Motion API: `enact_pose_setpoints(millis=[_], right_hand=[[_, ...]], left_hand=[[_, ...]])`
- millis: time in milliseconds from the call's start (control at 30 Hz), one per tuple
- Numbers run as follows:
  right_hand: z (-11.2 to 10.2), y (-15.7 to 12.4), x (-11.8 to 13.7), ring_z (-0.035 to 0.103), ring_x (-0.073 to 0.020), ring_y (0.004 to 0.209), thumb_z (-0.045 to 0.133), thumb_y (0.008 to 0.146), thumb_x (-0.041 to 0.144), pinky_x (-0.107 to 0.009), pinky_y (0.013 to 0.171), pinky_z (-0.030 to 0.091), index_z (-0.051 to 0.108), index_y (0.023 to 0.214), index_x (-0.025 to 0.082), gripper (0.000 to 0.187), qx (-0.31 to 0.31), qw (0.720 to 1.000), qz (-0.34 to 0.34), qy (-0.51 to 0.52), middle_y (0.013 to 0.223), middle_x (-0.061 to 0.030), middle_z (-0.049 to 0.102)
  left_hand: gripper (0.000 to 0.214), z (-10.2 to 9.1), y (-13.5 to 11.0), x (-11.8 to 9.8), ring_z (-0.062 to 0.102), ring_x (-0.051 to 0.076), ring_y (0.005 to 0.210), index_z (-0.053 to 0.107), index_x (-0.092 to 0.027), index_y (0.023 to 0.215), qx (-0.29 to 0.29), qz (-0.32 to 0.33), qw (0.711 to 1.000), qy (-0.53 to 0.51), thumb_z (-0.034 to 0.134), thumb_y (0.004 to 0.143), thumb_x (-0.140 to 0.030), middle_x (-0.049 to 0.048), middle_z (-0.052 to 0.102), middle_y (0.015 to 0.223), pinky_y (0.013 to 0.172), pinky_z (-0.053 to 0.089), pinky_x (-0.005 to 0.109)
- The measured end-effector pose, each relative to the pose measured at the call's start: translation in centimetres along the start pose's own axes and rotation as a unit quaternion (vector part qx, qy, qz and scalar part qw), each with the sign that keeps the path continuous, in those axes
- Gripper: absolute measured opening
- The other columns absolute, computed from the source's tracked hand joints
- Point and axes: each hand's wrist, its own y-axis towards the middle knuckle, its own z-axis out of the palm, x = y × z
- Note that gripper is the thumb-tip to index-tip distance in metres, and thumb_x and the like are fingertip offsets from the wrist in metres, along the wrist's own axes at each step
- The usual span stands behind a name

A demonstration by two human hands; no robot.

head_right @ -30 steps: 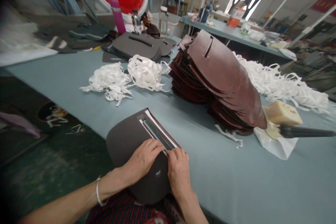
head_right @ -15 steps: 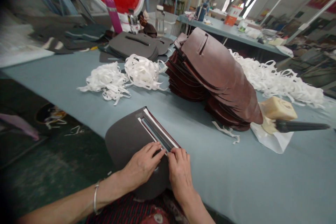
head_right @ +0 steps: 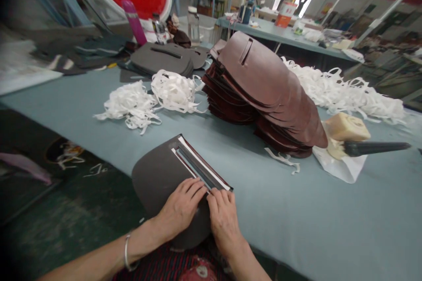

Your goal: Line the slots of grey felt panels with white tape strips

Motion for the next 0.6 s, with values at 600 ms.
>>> enact_pose_setpoints(millis=[600], right_hand=[[2.1, -0.9, -4.4, 0.059, -0.0267, 0.096, 0.050, 0.087, 0.025, -0.039, 0.081, 0.040, 0.061, 0.108, 0.019, 0.024, -0.101, 0.976, -0.078, -0.178, 0.106, -0.0113, 0.066]], left_hand=[[0.079, -3.3, -1.0, 4.4, 0.035, 0.035, 0.131, 0.038, -0.014, 0.137, -0.022, -0.202, 0.979, -0.012, 0.066, 0.071, -0.045, 0.0168, 0.043, 0.140, 0.110, 0.027, 0.055]])
